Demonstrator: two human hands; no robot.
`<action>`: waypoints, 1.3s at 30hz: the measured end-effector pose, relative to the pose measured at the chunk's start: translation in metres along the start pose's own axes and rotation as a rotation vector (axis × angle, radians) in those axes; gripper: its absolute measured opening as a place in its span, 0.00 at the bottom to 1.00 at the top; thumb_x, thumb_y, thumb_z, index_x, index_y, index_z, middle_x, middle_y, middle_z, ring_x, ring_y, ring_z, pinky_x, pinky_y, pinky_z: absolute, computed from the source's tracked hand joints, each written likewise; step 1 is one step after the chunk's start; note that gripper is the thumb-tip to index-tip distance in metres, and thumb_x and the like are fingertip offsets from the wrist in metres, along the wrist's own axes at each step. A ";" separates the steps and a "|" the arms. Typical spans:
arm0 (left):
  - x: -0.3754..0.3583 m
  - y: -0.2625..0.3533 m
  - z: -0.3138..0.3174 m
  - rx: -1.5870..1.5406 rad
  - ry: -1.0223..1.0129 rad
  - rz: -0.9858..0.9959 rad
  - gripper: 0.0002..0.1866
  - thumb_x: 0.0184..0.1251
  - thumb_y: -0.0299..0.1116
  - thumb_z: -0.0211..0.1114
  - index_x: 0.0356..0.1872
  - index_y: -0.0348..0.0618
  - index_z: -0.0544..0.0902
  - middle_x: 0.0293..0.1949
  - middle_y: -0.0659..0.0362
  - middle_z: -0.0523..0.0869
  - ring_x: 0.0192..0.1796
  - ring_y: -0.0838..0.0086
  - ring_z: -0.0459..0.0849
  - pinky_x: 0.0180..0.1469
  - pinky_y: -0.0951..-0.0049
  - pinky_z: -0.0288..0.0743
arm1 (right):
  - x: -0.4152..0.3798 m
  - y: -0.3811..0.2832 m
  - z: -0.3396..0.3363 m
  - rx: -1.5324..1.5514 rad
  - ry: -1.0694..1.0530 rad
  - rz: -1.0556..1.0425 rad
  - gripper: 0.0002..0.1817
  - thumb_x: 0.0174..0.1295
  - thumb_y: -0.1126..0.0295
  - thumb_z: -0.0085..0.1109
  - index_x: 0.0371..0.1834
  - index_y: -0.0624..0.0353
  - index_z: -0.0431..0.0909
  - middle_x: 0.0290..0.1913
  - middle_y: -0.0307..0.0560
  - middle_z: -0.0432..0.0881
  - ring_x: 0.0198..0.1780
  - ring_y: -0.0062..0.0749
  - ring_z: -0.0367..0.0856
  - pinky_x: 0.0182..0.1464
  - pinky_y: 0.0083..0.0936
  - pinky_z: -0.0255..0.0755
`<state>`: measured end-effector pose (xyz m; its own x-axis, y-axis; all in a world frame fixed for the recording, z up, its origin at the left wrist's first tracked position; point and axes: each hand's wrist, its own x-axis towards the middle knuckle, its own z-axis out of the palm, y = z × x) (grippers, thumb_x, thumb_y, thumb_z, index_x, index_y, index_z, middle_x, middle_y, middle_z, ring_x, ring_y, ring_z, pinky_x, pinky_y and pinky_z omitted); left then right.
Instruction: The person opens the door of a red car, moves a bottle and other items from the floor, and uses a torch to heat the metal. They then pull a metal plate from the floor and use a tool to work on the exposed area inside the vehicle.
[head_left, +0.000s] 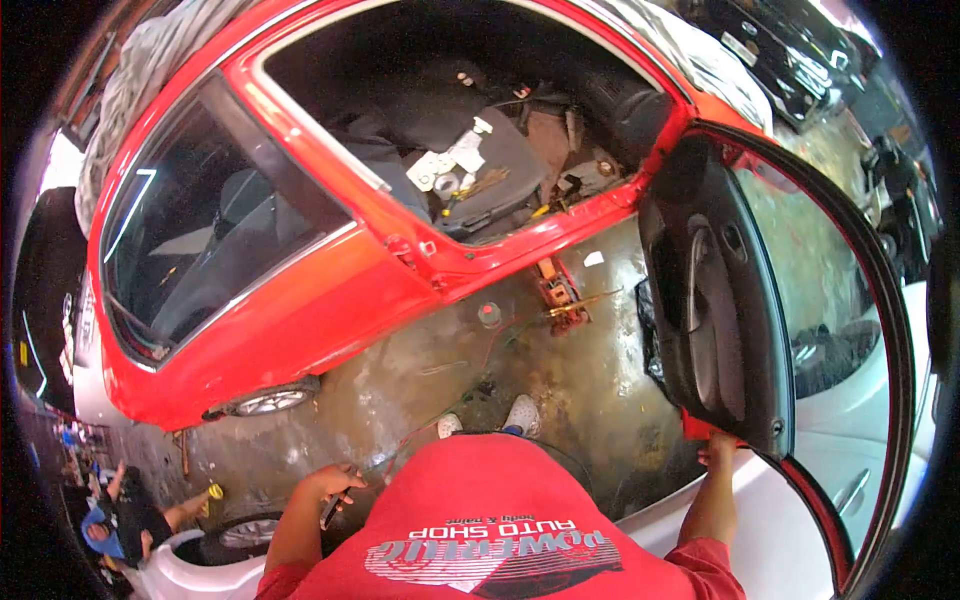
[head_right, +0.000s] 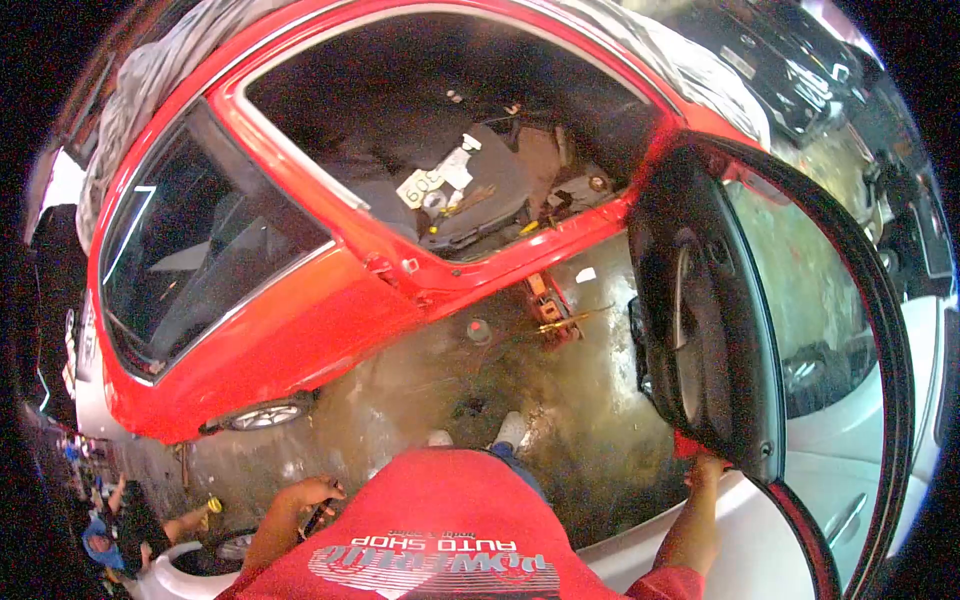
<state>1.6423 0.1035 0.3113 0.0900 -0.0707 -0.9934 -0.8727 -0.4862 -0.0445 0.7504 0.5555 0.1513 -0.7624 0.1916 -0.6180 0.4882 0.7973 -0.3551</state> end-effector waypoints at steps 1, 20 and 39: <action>0.011 -0.014 0.001 -0.022 -0.035 -0.019 0.31 0.72 0.50 0.78 0.71 0.54 0.78 0.74 0.56 0.80 0.50 0.61 0.93 0.39 0.54 0.91 | -0.020 -0.013 0.013 0.013 -0.105 0.013 0.19 0.78 0.52 0.59 0.64 0.46 0.78 0.37 0.49 0.87 0.25 0.47 0.85 0.19 0.44 0.74; -0.012 -0.116 0.025 -0.225 -0.079 0.106 0.38 0.67 0.56 0.76 0.79 0.66 0.77 0.72 0.61 0.81 0.46 0.66 0.84 0.37 0.58 0.80 | -0.416 -0.088 0.317 -0.753 -1.404 -0.681 0.40 0.75 0.54 0.73 0.86 0.56 0.70 0.72 0.48 0.85 0.70 0.39 0.83 0.69 0.42 0.80; 0.007 -0.147 0.057 -0.319 -0.144 0.129 0.43 0.66 0.54 0.74 0.84 0.65 0.73 0.78 0.56 0.78 0.44 0.62 0.86 0.37 0.51 0.82 | -0.462 -0.139 0.309 -0.910 -1.120 -0.830 0.45 0.70 0.49 0.76 0.85 0.59 0.70 0.73 0.51 0.86 0.69 0.39 0.84 0.66 0.42 0.81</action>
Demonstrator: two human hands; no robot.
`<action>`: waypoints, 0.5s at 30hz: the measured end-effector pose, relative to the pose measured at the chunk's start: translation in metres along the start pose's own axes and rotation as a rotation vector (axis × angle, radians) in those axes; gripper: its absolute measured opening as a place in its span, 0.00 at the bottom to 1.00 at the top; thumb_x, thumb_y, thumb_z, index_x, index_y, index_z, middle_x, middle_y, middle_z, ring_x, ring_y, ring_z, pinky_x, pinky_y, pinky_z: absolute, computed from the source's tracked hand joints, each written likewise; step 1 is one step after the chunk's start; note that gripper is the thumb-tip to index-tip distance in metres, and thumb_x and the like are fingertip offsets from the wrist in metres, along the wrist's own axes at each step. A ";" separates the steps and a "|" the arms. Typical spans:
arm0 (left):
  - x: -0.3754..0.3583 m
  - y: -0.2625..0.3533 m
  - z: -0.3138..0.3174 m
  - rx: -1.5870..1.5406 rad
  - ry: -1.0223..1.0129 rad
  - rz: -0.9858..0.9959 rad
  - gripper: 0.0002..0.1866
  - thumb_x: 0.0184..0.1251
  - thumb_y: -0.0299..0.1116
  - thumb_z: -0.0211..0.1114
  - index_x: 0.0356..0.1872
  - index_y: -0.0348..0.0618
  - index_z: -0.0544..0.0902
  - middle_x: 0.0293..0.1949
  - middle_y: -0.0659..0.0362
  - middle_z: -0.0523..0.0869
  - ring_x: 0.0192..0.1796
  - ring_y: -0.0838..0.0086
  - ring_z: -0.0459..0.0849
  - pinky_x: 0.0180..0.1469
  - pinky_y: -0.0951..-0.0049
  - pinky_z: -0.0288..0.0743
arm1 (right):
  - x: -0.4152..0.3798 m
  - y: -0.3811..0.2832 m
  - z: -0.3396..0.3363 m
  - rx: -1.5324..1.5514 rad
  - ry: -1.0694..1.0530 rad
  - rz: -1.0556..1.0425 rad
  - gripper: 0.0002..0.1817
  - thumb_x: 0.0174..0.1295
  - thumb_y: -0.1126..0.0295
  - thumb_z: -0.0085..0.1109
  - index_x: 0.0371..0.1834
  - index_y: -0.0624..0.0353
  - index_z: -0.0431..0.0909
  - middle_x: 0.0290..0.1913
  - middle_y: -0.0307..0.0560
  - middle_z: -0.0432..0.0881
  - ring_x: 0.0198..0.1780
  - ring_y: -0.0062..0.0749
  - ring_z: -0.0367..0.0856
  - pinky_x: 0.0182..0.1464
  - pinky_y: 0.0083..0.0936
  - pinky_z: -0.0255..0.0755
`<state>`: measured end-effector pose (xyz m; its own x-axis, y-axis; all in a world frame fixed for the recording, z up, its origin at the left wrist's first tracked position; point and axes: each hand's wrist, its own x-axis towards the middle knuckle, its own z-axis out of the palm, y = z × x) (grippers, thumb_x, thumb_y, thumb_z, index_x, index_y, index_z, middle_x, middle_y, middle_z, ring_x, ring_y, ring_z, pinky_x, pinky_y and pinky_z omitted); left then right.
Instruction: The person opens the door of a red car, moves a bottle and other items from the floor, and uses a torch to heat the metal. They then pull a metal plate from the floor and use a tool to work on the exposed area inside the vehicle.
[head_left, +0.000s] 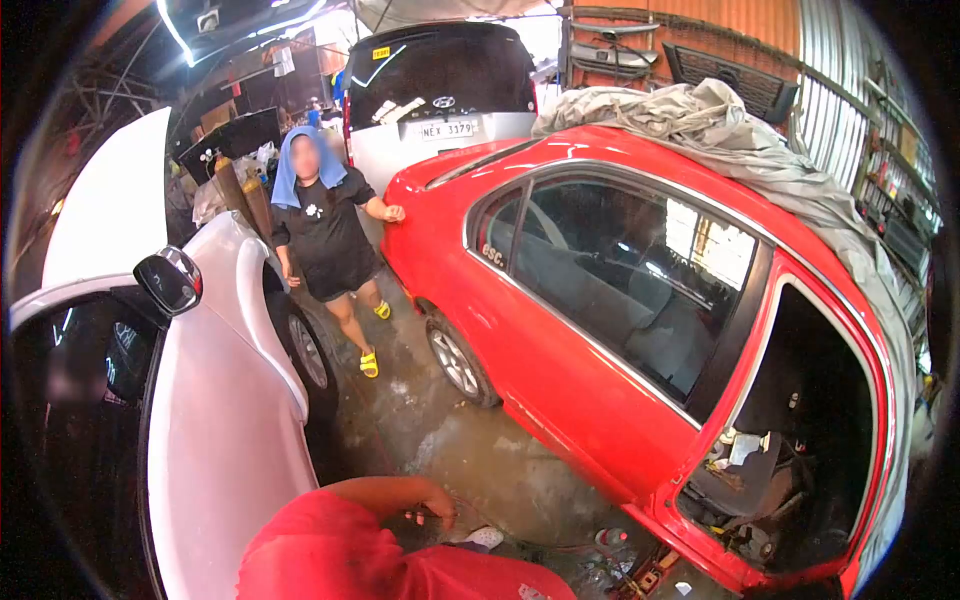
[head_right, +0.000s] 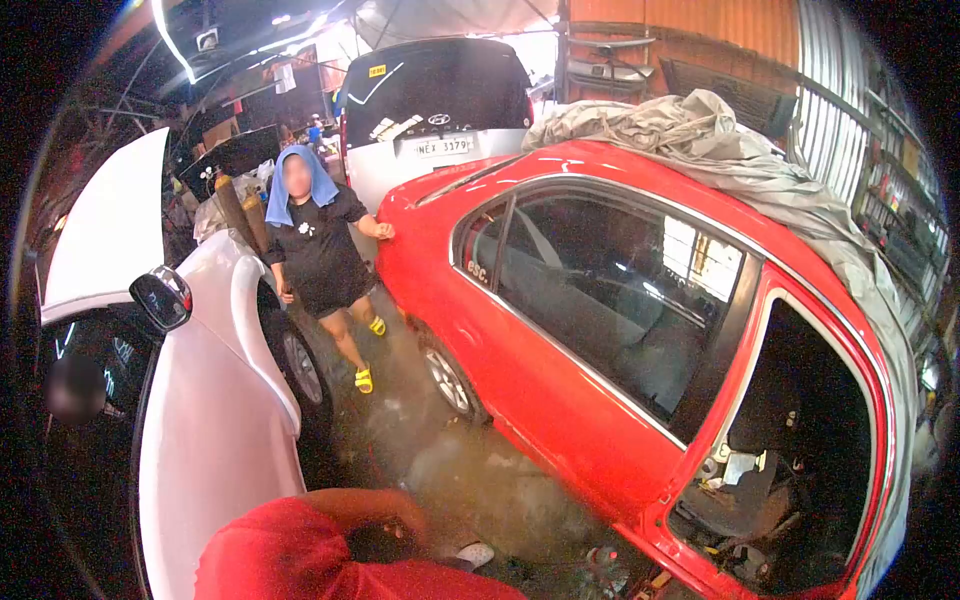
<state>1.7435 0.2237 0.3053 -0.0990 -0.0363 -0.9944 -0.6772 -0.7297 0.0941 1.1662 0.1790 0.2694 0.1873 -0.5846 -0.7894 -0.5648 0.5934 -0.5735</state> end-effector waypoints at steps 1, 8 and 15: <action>0.000 0.011 0.002 0.034 0.042 0.007 0.44 0.66 0.54 0.74 0.84 0.64 0.73 0.79 0.55 0.78 0.44 0.62 0.87 0.37 0.51 0.83 | -0.003 0.006 -0.002 -0.006 0.006 0.011 0.45 0.70 0.49 0.76 0.85 0.59 0.70 0.73 0.51 0.86 0.69 0.39 0.84 0.66 0.42 0.81; 0.031 0.062 -0.014 0.225 -0.055 0.146 0.44 0.67 0.57 0.75 0.84 0.64 0.71 0.78 0.55 0.78 0.45 0.65 0.89 0.36 0.56 0.84 | -0.104 0.148 0.024 0.029 0.070 0.155 0.46 0.68 0.48 0.77 0.84 0.60 0.71 0.73 0.53 0.86 0.68 0.39 0.84 0.65 0.41 0.82; 0.076 0.117 0.006 0.290 -0.109 0.093 0.33 0.67 0.56 0.79 0.68 0.58 0.80 0.60 0.63 0.88 0.41 0.69 0.89 0.37 0.56 0.86 | -0.180 0.240 0.075 0.135 -0.054 0.161 0.48 0.67 0.46 0.77 0.84 0.61 0.71 0.73 0.54 0.86 0.67 0.38 0.85 0.64 0.41 0.82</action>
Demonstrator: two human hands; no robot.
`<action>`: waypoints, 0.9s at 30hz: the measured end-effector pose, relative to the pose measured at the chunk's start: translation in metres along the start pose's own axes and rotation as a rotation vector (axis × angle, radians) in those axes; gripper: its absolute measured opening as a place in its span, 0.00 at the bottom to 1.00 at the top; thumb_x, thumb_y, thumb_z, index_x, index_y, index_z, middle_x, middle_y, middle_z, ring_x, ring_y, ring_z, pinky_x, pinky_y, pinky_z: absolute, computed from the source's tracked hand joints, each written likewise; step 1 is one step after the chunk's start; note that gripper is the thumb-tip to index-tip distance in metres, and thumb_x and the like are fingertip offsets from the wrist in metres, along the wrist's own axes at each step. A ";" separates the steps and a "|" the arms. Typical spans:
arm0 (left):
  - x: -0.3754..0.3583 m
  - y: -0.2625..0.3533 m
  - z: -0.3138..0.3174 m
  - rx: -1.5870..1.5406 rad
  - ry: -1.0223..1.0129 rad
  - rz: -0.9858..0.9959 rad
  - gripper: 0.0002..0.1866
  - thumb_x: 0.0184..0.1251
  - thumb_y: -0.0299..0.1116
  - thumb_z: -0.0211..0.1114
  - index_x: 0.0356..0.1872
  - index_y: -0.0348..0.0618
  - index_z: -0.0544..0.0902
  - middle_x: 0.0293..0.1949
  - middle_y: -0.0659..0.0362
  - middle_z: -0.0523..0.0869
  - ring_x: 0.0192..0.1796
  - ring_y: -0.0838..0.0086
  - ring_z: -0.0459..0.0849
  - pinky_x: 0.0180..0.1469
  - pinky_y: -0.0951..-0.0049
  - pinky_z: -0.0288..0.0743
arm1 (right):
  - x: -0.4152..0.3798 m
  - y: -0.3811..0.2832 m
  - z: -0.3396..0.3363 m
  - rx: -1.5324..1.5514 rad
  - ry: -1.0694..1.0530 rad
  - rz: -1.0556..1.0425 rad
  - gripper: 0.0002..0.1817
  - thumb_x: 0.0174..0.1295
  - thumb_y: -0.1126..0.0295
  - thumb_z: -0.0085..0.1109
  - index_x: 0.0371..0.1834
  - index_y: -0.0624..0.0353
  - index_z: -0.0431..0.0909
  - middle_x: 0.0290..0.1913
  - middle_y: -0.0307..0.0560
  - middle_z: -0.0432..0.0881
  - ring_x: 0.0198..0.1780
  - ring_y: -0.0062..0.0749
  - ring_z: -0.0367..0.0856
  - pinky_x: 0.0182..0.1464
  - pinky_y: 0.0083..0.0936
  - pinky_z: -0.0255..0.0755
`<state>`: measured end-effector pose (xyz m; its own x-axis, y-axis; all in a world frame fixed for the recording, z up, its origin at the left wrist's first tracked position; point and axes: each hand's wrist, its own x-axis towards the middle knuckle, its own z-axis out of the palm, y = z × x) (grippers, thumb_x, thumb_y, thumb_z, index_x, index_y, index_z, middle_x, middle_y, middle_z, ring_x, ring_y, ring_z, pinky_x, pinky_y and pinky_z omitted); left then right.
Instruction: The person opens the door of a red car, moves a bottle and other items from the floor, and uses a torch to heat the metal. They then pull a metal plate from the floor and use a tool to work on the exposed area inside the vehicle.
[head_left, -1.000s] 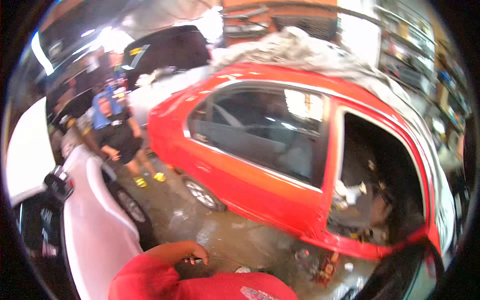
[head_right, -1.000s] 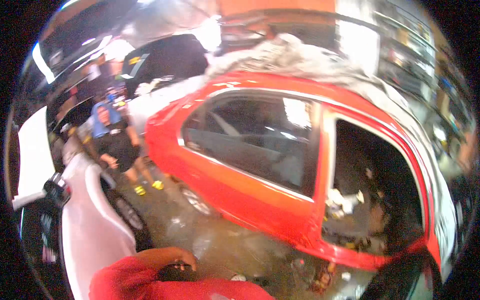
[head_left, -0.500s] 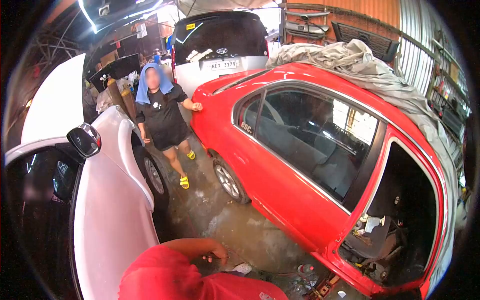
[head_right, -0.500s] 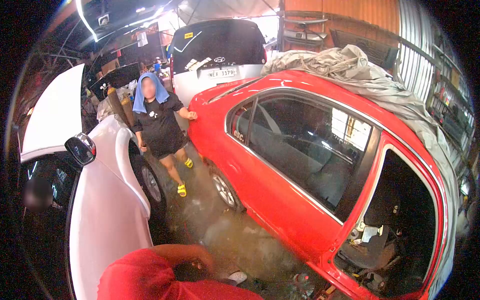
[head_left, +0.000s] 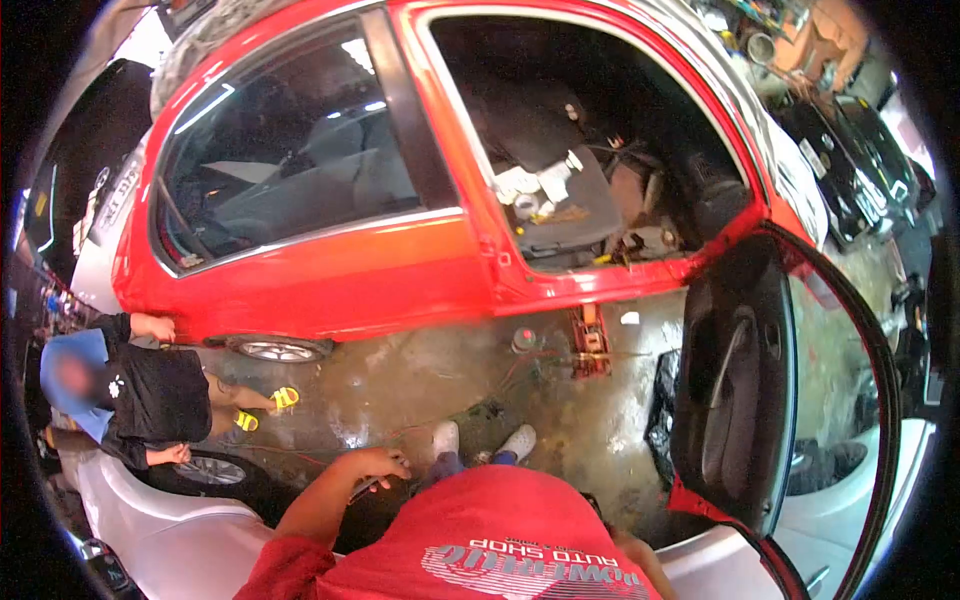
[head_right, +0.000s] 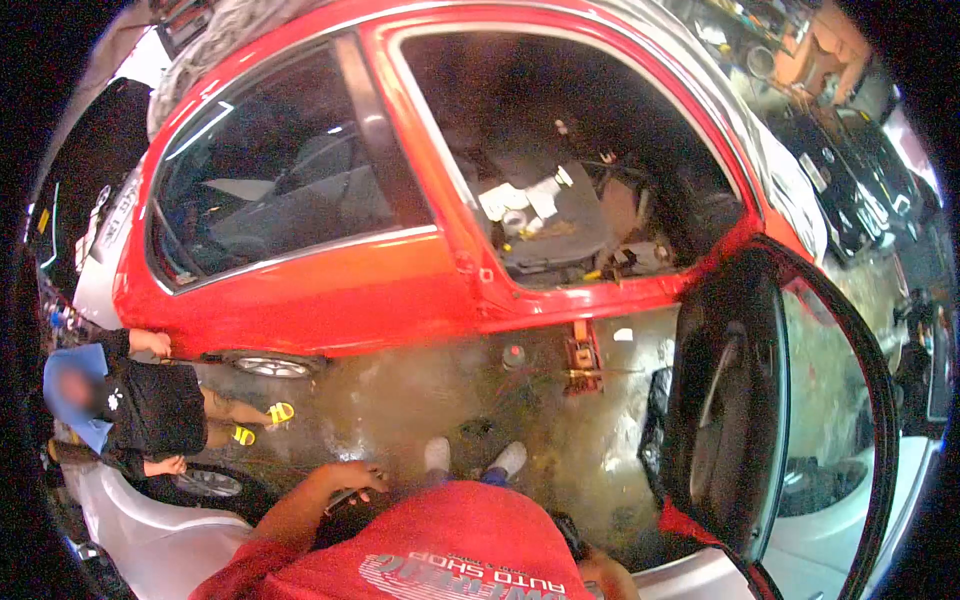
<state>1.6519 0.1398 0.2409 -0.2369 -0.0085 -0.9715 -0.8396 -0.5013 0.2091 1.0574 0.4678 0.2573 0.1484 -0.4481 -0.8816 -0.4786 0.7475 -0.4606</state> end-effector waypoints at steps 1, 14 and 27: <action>0.002 0.010 -0.002 0.044 0.007 -0.010 0.32 0.67 0.56 0.79 0.67 0.58 0.80 0.59 0.63 0.88 0.40 0.70 0.89 0.37 0.56 0.86 | -0.002 -0.003 -0.002 0.042 -0.021 0.002 0.48 0.66 0.46 0.78 0.84 0.61 0.71 0.73 0.54 0.86 0.67 0.38 0.85 0.64 0.41 0.82; -0.043 0.091 0.015 0.082 0.099 0.011 0.32 0.68 0.50 0.80 0.68 0.52 0.78 0.56 0.58 0.86 0.40 0.70 0.89 0.29 0.63 0.83 | -0.013 -0.054 -0.114 0.481 -0.175 0.002 0.63 0.69 0.45 0.78 0.97 0.42 0.40 0.91 0.54 0.62 0.89 0.45 0.62 0.76 0.54 0.74; -0.035 0.154 0.006 0.157 0.161 0.380 0.34 0.71 0.42 0.80 0.75 0.47 0.77 0.52 0.54 0.89 0.42 0.68 0.90 0.36 0.60 0.85 | 0.047 -0.084 -0.141 0.187 0.021 -0.204 0.48 0.76 0.45 0.71 0.91 0.54 0.62 0.83 0.56 0.77 0.80 0.47 0.76 0.76 0.40 0.74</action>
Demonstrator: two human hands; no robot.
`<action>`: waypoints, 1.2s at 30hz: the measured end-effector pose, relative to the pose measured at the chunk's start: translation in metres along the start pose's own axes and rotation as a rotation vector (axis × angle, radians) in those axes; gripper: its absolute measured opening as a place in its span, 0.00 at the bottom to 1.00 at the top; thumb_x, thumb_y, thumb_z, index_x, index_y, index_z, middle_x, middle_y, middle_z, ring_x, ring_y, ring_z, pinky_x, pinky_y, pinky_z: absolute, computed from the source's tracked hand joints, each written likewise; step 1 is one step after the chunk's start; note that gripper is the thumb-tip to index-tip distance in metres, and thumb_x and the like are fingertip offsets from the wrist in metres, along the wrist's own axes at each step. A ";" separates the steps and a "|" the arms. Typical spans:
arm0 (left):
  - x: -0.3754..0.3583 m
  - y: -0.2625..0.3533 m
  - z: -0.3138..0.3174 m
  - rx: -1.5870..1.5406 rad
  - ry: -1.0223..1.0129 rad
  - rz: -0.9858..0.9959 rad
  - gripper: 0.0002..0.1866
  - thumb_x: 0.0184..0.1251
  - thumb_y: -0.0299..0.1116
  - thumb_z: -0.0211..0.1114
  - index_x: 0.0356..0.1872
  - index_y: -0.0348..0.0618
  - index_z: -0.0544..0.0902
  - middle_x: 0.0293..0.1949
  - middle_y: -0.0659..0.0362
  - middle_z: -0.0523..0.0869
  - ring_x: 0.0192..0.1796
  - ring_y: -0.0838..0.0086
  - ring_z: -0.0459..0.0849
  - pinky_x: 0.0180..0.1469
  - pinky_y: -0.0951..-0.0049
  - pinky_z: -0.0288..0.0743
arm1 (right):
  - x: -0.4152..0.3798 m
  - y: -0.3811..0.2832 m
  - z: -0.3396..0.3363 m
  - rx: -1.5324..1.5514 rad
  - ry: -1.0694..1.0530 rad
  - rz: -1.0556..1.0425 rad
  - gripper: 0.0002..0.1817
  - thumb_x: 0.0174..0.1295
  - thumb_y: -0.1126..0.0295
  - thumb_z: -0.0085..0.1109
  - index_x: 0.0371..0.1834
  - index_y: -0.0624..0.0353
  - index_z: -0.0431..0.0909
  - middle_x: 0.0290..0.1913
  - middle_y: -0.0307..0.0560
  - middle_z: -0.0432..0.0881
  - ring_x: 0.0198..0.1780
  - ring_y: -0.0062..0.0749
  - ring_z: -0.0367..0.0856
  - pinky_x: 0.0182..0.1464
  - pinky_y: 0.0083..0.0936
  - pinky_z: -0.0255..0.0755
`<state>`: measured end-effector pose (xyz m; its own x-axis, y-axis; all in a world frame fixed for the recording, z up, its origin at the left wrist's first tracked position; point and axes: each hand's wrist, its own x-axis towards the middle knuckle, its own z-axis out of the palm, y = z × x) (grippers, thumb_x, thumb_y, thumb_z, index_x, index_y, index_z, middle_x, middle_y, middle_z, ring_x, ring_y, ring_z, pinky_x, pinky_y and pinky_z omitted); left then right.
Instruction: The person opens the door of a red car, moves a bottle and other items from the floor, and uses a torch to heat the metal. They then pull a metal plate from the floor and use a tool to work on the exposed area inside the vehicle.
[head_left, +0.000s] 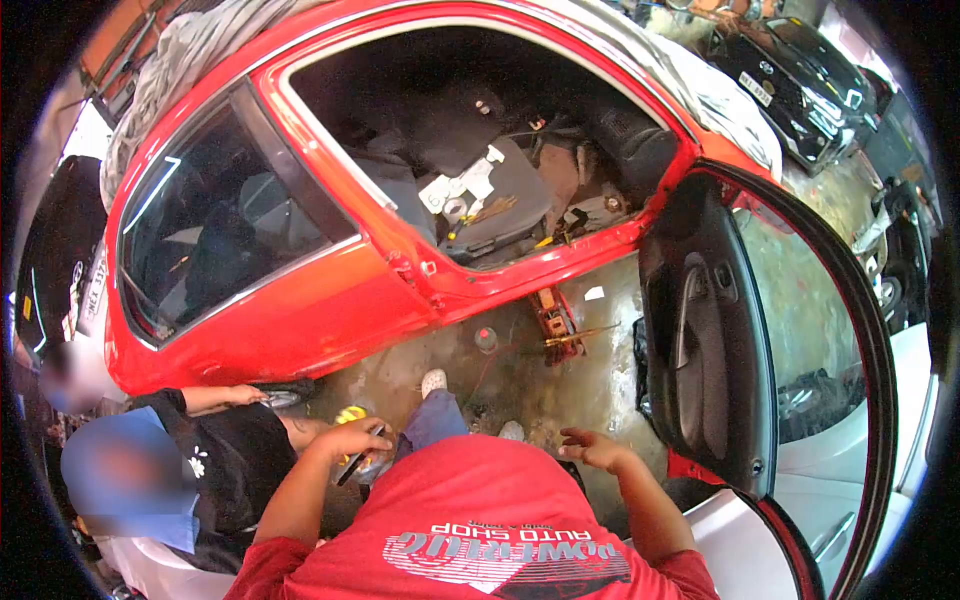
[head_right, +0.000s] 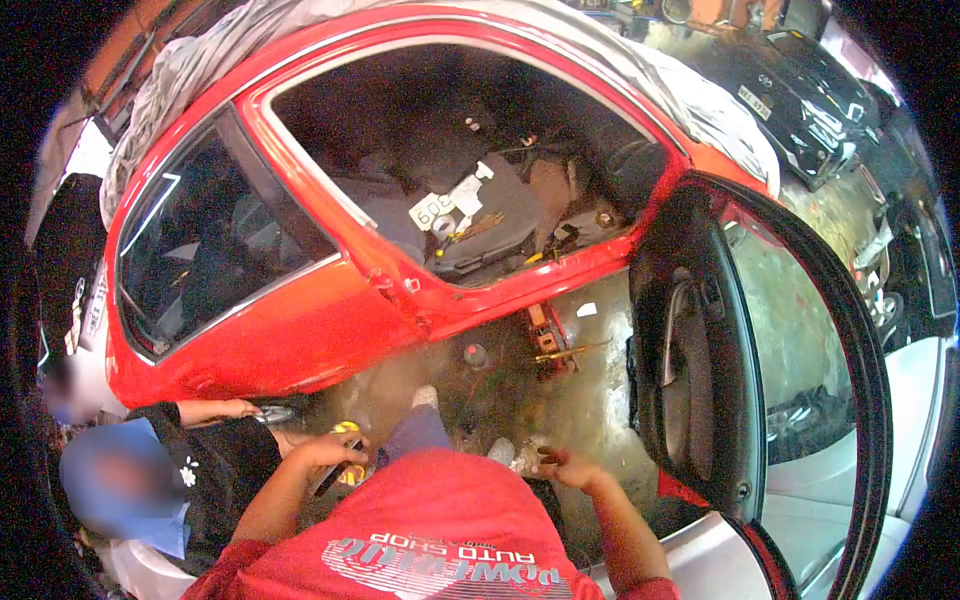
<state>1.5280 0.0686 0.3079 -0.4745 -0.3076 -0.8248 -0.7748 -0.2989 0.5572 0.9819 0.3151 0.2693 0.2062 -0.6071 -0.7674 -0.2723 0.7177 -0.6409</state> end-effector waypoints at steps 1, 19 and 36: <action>-0.001 0.022 -0.003 0.009 0.000 0.005 0.34 0.71 0.42 0.80 0.75 0.47 0.77 0.52 0.54 0.89 0.42 0.68 0.90 0.36 0.60 0.85 | 0.004 -0.003 0.001 -0.041 0.027 -0.025 0.48 0.76 0.44 0.71 0.90 0.57 0.63 0.82 0.59 0.78 0.81 0.48 0.76 0.78 0.40 0.73; 0.359 0.351 -0.199 0.583 0.050 0.355 0.52 0.47 0.53 0.91 0.72 0.31 0.83 0.59 0.39 0.93 0.59 0.53 0.94 0.65 0.58 0.84 | 0.101 -0.057 -0.024 0.316 0.522 0.334 0.47 0.71 0.45 0.77 0.83 0.68 0.72 0.74 0.65 0.84 0.75 0.50 0.84 0.76 0.39 0.76; 0.660 0.457 -0.323 0.384 0.294 0.266 0.40 0.51 0.39 0.89 0.66 0.35 0.85 0.58 0.45 0.93 0.59 0.54 0.92 0.64 0.55 0.84 | 0.306 -0.055 -0.012 0.112 0.303 0.486 0.40 0.70 0.45 0.75 0.77 0.61 0.80 0.67 0.61 0.89 0.67 0.49 0.89 0.68 0.38 0.81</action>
<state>0.9955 -0.5624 0.0495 -0.5811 -0.5830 -0.5679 -0.7667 0.1582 0.6222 1.0484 0.0859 0.0699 -0.2005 -0.2578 -0.9452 -0.1635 0.9600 -0.2272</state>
